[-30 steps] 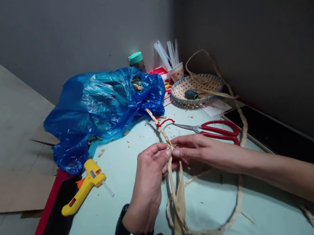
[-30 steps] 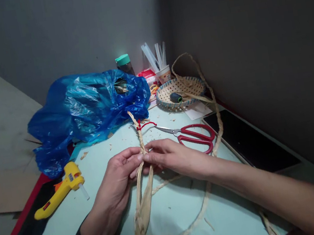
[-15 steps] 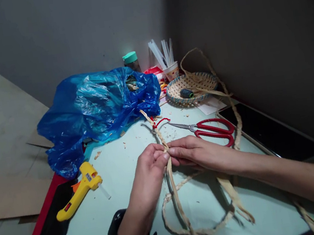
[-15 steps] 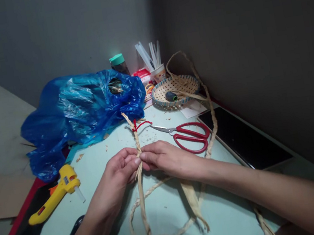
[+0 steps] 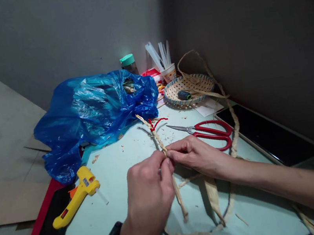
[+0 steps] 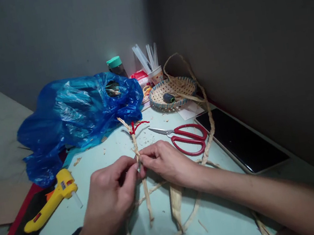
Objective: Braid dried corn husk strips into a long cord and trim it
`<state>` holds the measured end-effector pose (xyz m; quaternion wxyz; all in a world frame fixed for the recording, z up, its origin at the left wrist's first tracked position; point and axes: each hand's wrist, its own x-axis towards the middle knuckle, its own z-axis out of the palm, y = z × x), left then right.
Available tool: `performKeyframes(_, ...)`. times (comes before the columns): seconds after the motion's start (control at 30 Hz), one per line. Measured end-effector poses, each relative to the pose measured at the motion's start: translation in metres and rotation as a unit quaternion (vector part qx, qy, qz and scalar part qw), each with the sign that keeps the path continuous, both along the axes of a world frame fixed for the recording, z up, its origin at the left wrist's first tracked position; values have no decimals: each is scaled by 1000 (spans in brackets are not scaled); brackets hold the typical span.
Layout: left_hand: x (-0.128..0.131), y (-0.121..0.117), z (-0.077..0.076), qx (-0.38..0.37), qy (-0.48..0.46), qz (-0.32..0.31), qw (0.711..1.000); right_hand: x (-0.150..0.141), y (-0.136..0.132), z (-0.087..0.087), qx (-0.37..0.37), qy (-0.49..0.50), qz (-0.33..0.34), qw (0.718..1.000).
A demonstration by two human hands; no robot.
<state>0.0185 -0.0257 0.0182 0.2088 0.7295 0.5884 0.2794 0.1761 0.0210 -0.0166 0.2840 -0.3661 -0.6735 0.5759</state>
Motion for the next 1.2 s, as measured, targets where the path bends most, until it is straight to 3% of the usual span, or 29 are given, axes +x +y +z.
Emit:
performKeyframes(0.17,16,-10,-14,60,-13,-28,998,1,4,-2,-133,67,16,989)
performKeyframes(0.3,13,-9,-7,64,5,-67,996,1,6,3,-180,97,22,979)
performKeyframes(0.4,3,0,-1,71,-55,27,996,2,6,6,-161,102,28,981)
performKeyframes(0.47,-2,8,-2,5,-145,87,986,2,6,7,-154,104,41,982)
performKeyframes(0.53,-3,14,-8,-143,-285,14,948,2,5,7,-159,108,61,980)
performKeyframes(0.63,0,19,-19,-281,-447,-40,849,4,4,7,-153,104,77,980)
performKeyframes(0.73,1,19,-23,-318,-493,-9,810,6,4,8,-109,50,81,989)
performKeyframes(0.97,-1,20,-21,-345,-529,1,776,9,1,17,82,-95,90,988)
performKeyframes(1.1,-1,21,-25,-341,-505,10,793,7,-5,18,183,-185,53,964)
performKeyframes(1.2,1,19,-27,-300,-458,28,836,3,-10,18,241,-274,20,931)
